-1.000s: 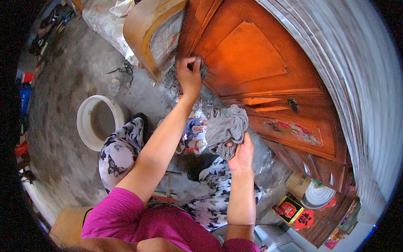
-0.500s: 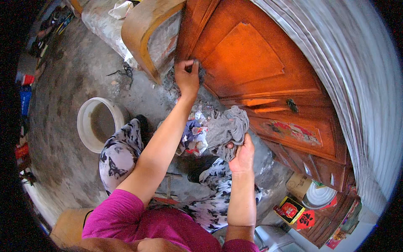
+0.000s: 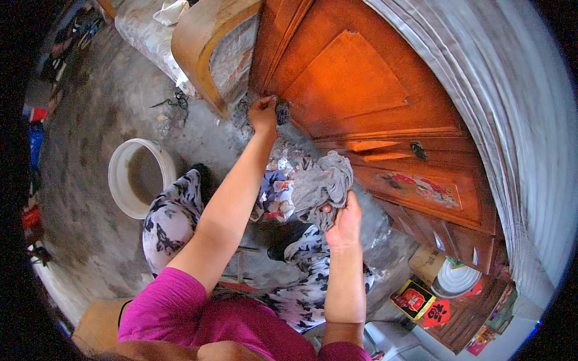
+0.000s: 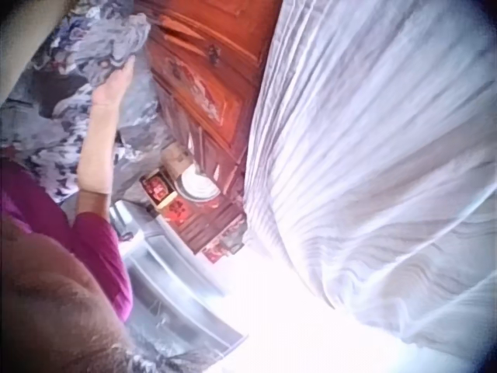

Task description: The person kneels and scrubs a wooden cabinet door with a steel wool pad, then wipes the surface with a cloth. They repeatedly dip the pad into a bucket of water and continue scrubbing and wiping the same area.

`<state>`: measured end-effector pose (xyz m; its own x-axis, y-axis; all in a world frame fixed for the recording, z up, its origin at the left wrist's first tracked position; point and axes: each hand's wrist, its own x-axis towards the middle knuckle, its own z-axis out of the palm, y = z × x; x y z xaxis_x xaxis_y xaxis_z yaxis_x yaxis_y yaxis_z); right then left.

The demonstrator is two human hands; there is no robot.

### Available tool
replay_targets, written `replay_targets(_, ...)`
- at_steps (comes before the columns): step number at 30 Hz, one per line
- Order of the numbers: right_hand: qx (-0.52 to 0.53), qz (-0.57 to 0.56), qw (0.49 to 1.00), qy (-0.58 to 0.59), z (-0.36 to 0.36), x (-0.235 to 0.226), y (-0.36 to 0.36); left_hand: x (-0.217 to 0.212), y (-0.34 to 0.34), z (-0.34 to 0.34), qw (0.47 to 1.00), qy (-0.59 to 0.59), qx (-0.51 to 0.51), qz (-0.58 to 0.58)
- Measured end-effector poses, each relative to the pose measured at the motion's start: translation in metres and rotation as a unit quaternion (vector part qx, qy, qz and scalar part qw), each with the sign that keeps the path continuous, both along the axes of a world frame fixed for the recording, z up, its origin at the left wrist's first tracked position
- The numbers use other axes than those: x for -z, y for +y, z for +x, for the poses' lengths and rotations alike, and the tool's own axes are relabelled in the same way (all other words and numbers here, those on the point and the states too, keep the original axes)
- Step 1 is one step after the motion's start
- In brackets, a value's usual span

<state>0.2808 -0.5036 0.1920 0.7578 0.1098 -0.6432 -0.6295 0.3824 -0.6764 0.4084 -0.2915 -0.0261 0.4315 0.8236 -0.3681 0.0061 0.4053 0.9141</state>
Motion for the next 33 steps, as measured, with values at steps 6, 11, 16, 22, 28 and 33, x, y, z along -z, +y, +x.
replay_targets(6, -0.009, 0.011, 1.0, -0.02, -0.002, 0.004, -0.013, -0.065, -0.02, 0.013, 0.983, -0.097, -0.075, 0.138)
replay_targets(11, 0.075, -0.038, 0.996, 0.025, -0.003, -0.016, -0.003, -0.124, -0.026, 0.003, 0.94, -0.15, -0.049, 0.303)
replay_targets(16, 0.043, -0.018, 0.999, 0.019, -0.001, -0.014, 0.006, 0.014, 0.004, 0.004, 0.988, -0.047, -0.075, 0.128)
replay_targets(22, 0.06, -0.047, 0.997, 0.016, -0.003, -0.01, -0.008, 0.005, 0.001, 0.013, 0.955, -0.046, -0.105, -0.275)
replay_targets(28, 0.016, -0.014, 1.0, -0.016, -0.009, -0.006, -0.021, -0.057, -0.019, 0.017, 0.985, -0.114, -0.122, -0.053)
replay_targets(33, 0.001, -0.006, 1.0, -0.015, -0.005, -0.007, -0.013, 0.016, -0.001, 0.009, 0.983, -0.047, -0.107, 0.141)
